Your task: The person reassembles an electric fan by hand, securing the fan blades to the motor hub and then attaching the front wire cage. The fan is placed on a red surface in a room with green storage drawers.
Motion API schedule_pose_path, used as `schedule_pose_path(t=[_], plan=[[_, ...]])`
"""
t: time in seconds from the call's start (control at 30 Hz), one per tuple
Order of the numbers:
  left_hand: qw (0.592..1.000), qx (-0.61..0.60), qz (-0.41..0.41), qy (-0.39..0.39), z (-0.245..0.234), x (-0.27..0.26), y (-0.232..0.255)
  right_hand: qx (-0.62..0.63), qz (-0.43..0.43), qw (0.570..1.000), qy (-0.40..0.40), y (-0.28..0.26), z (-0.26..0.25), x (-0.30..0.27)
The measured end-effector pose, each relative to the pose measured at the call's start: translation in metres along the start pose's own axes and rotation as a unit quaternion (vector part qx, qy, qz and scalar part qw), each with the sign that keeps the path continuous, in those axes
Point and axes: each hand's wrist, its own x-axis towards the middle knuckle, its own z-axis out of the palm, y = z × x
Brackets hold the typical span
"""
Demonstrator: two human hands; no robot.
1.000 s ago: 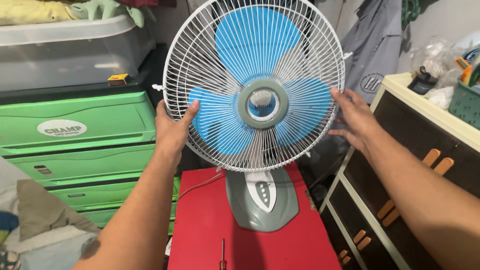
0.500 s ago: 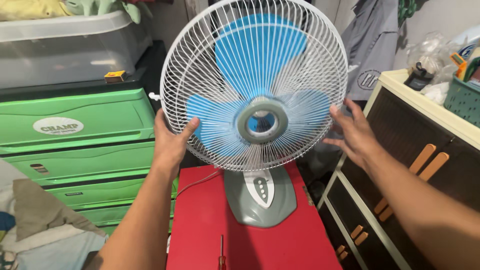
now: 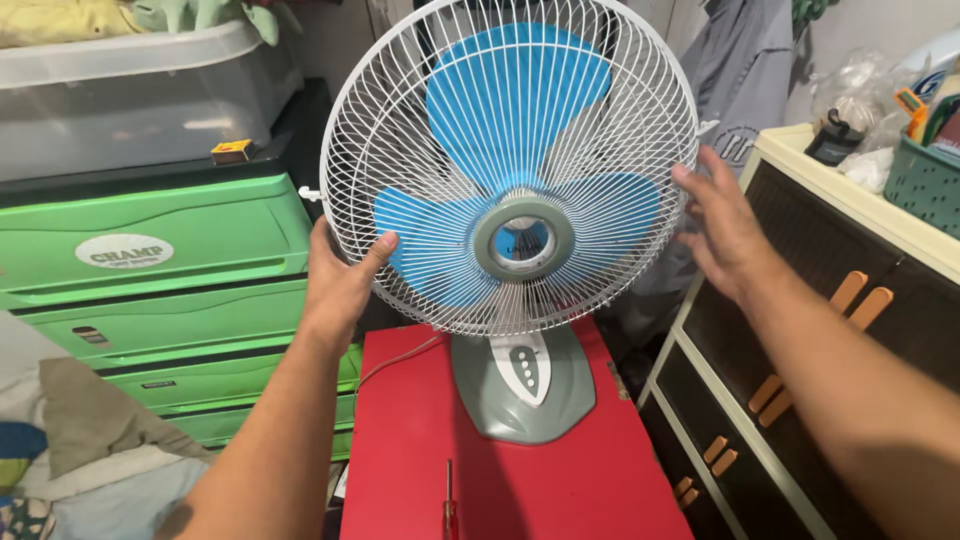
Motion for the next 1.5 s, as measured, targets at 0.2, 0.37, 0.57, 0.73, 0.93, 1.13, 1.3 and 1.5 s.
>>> schedule_pose_path(t=[0.2, 0.37, 0.57, 0.73, 0.93, 1.13, 1.3, 1.5], plan=[[1.0, 0.015, -0.015, -0.007, -0.001, 0.0, 0.005, -0.049, -0.032, 0.998, -0.018, -0.012, 0.01, 0.001], [0.998, 0.053, 0.0, -0.018, 0.003, 0.005, 0.002, -0.072, -0.029, 0.997, -0.002, -0.01, 0.005, 0.005], [0.979, 0.197, -0.016, 0.048, 0.013, 0.011, -0.003, -0.118, -0.032, 0.992, 0.007, -0.007, -0.003, 0.016], [0.972, 0.221, -0.034, 0.066, 0.014, 0.009, 0.017, -0.153, -0.032, 0.988, 0.015, -0.019, -0.001, 0.019], [0.973, 0.194, -0.108, 0.063, 0.02, 0.02, 0.044, -0.21, 0.024, 0.976, 0.055, -0.047, 0.015, 0.034], [0.978, 0.19, -0.065, 0.063, 0.019, 0.021, 0.033, -0.138, -0.022, 0.99, 0.019, -0.039, 0.02, 0.032], [0.975, 0.201, -0.036, 0.081, 0.017, 0.021, 0.019, -0.124, -0.036, 0.992, 0.006, -0.031, 0.015, 0.027], [0.975, 0.202, -0.006, 0.089, 0.017, 0.023, 0.012, -0.107, -0.026, 0.994, 0.019, -0.02, 0.005, 0.038]])
